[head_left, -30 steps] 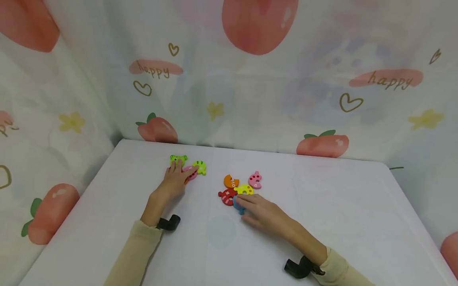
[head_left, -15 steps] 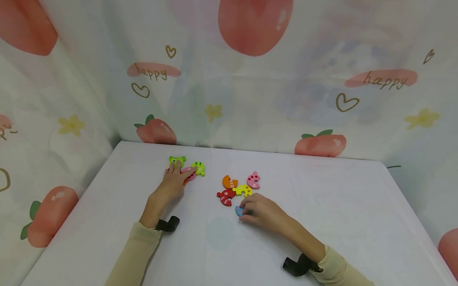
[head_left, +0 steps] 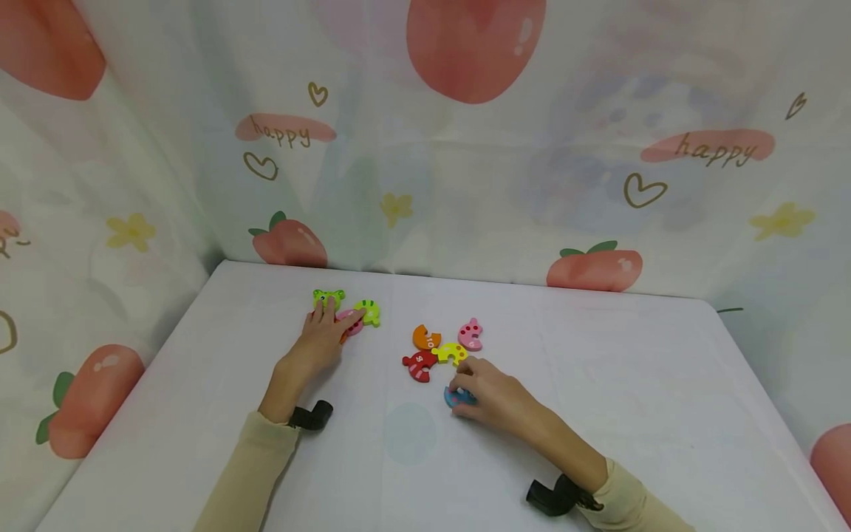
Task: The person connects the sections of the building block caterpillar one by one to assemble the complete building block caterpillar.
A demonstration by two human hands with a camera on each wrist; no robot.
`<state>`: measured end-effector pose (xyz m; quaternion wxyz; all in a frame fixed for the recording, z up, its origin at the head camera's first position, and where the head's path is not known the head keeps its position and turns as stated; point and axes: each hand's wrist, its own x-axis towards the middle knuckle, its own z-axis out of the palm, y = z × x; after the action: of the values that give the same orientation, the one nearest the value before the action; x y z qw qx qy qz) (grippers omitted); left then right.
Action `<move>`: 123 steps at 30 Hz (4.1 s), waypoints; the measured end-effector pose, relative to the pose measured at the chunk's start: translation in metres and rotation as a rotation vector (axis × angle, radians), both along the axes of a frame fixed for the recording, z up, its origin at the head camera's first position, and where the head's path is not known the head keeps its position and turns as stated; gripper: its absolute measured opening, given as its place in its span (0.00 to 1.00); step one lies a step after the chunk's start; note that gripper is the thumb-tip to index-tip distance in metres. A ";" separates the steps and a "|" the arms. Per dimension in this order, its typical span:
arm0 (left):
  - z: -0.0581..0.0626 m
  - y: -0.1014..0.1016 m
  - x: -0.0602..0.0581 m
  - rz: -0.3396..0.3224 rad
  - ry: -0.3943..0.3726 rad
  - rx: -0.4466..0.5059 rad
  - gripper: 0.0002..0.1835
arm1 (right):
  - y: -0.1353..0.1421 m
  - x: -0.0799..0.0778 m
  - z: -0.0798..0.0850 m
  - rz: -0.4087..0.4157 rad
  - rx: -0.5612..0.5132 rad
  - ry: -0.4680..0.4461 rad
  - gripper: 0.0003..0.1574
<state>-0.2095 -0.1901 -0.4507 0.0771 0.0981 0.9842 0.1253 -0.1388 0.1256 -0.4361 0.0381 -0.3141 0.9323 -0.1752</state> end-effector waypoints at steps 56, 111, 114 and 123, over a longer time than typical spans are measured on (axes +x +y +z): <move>-0.003 -0.011 -0.001 -0.030 0.090 0.043 0.24 | -0.057 -0.016 0.021 0.058 -0.116 0.003 0.14; -0.002 -0.014 -0.001 -0.029 0.136 0.088 0.23 | -0.133 -0.104 -0.020 -0.058 -0.224 0.024 0.09; -0.002 -0.014 -0.002 -0.031 0.133 0.084 0.23 | -0.133 -0.105 -0.022 -0.048 -0.220 0.044 0.09; -0.005 -0.014 -0.004 -0.033 0.133 0.078 0.23 | -0.132 -0.104 -0.024 -0.045 -0.214 0.069 0.10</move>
<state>-0.2133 -0.2037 -0.4560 0.0100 0.1256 0.9797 0.1556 -0.2430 -0.0062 -0.4601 -0.0319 -0.3010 0.9160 -0.2635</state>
